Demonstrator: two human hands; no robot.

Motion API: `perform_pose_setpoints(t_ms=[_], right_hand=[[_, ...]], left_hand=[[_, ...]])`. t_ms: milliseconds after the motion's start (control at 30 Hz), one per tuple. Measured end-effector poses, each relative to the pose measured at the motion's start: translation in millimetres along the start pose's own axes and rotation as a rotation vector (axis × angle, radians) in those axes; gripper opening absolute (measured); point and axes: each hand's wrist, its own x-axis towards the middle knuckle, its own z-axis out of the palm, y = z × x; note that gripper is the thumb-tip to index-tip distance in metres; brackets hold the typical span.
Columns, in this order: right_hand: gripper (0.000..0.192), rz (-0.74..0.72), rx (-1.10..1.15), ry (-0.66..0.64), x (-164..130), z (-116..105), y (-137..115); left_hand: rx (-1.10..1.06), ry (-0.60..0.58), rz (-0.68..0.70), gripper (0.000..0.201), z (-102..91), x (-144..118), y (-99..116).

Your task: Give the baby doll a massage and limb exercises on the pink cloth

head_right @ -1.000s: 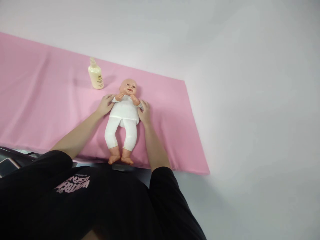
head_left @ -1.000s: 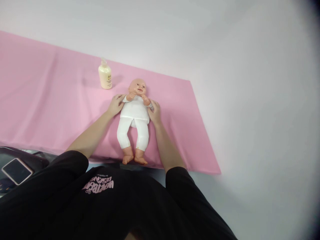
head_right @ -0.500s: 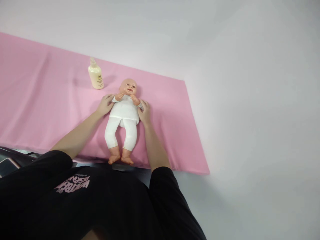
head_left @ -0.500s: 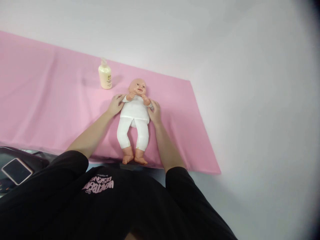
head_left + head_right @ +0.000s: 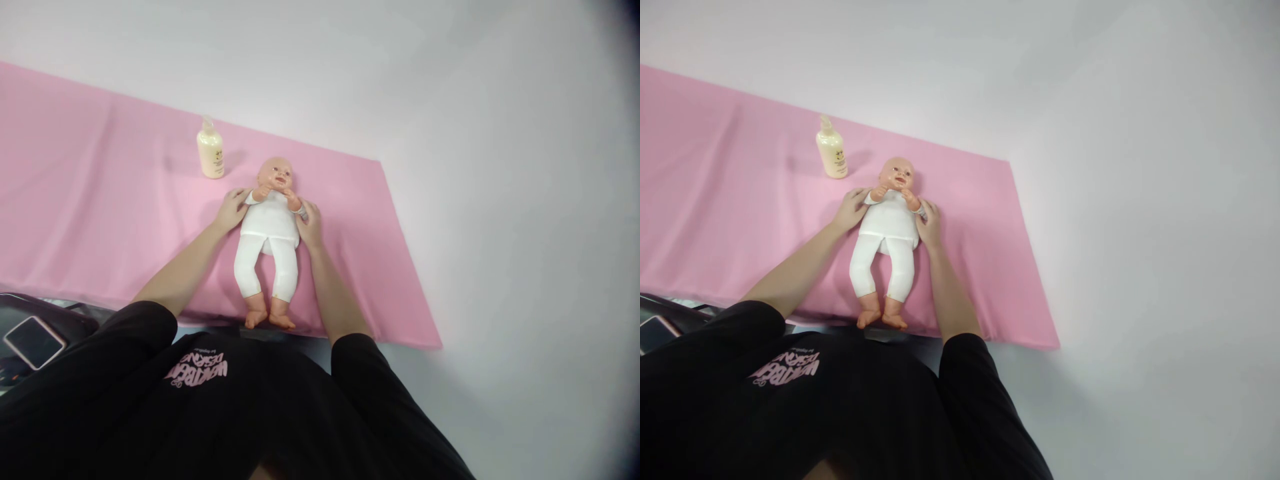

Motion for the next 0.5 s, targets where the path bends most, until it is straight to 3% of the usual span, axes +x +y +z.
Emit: perform_pose_setpoints(t_ms=[500], right_hand=[[0.047, -0.027, 0.003, 0.008, 0.2, 2.3, 11.6]], left_hand=[[-0.025, 0.032, -0.006, 0.061, 0.3, -0.7, -0.5]])
